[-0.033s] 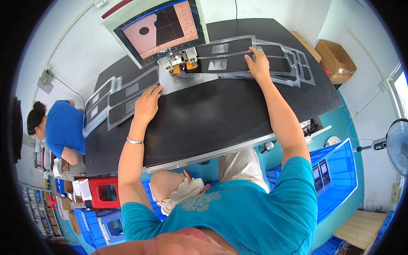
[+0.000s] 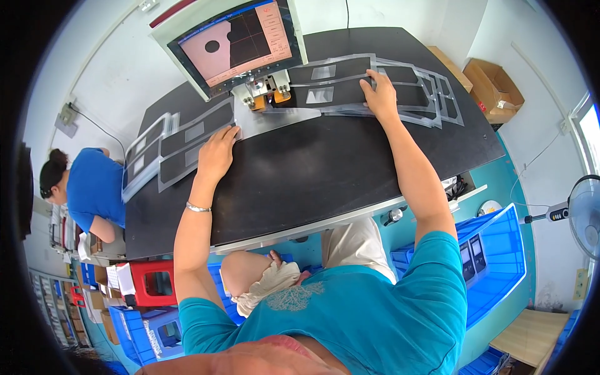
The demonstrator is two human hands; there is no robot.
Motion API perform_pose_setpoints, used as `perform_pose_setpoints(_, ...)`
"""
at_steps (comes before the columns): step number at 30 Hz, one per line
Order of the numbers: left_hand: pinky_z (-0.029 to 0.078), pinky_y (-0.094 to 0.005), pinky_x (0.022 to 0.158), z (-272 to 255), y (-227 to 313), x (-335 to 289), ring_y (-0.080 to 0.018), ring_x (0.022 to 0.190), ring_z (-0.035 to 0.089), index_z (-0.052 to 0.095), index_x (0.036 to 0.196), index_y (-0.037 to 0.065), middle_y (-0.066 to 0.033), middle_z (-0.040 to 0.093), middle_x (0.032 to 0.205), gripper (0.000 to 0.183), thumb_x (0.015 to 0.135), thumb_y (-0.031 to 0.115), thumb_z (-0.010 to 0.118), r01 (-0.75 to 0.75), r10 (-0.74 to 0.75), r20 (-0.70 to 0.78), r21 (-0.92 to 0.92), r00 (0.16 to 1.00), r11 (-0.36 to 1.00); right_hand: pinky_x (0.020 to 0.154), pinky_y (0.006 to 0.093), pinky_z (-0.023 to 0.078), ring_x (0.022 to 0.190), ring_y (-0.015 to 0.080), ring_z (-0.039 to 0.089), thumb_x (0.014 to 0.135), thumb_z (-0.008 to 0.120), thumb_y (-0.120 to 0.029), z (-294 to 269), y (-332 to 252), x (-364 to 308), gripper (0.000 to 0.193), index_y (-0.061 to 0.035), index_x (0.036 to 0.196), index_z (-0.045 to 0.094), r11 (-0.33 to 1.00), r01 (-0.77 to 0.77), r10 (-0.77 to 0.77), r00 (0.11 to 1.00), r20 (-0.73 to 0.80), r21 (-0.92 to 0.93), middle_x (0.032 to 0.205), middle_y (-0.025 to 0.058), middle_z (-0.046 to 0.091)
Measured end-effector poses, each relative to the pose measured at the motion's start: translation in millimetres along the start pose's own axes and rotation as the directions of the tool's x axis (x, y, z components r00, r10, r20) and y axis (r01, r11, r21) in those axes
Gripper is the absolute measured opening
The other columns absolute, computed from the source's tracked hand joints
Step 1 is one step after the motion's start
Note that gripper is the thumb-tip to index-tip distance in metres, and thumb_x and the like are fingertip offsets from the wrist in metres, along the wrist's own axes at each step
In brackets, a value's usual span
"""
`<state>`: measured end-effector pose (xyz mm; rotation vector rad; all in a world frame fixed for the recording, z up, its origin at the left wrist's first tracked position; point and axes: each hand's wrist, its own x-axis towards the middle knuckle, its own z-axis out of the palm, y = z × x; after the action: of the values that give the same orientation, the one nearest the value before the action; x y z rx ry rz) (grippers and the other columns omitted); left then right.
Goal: Inspecting and testing electronic circuit panels by placing them on a testing apparatus and monitoring the output on a digital screen.
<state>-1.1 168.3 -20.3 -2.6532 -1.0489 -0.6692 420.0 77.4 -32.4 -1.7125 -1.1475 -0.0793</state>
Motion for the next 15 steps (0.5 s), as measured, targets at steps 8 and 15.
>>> perform_pose_setpoints(8, 0.054, -0.0393, 0.085, -7.8, 18.3, 1.0, -0.0274, 0.107, 0.065, 0.065, 0.119, 0.009, -0.0100, 0.066, 0.119, 0.030, 0.090, 0.009, 0.059, -0.040, 0.040, -0.008, 0.006, 0.999, 0.999, 0.094, 0.0407, 0.051, 0.108, 0.0331, 0.063, 0.085, 0.072, -0.024, -3.5, 1.0, -3.8, 0.046, -0.0032, 0.125, 0.063, 0.996, 0.064, -0.062, 0.998, 0.032, -0.060, 0.122, 0.0180, 0.063)
perform_pose_setpoints(15, 0.053, -0.0398, 0.088, -16.5, 53.2, 0.0, -0.0294, 0.110, 0.063, 0.063, 0.123, 0.010, -0.0095, 0.065, 0.123, 0.030, 0.093, 0.013, 0.058, -0.070, 0.071, 0.020, -0.057, 0.997, 0.996, 0.099, 0.0404, 0.047, 0.113, 0.0338, 0.061, 0.082, 0.072, -0.021, -40.6, 17.7, 19.1, 0.047, -0.0115, 0.127, 0.063, 0.937, 0.237, -0.249, 0.968, -0.014, -0.257, 0.123, 0.0145, 0.065)
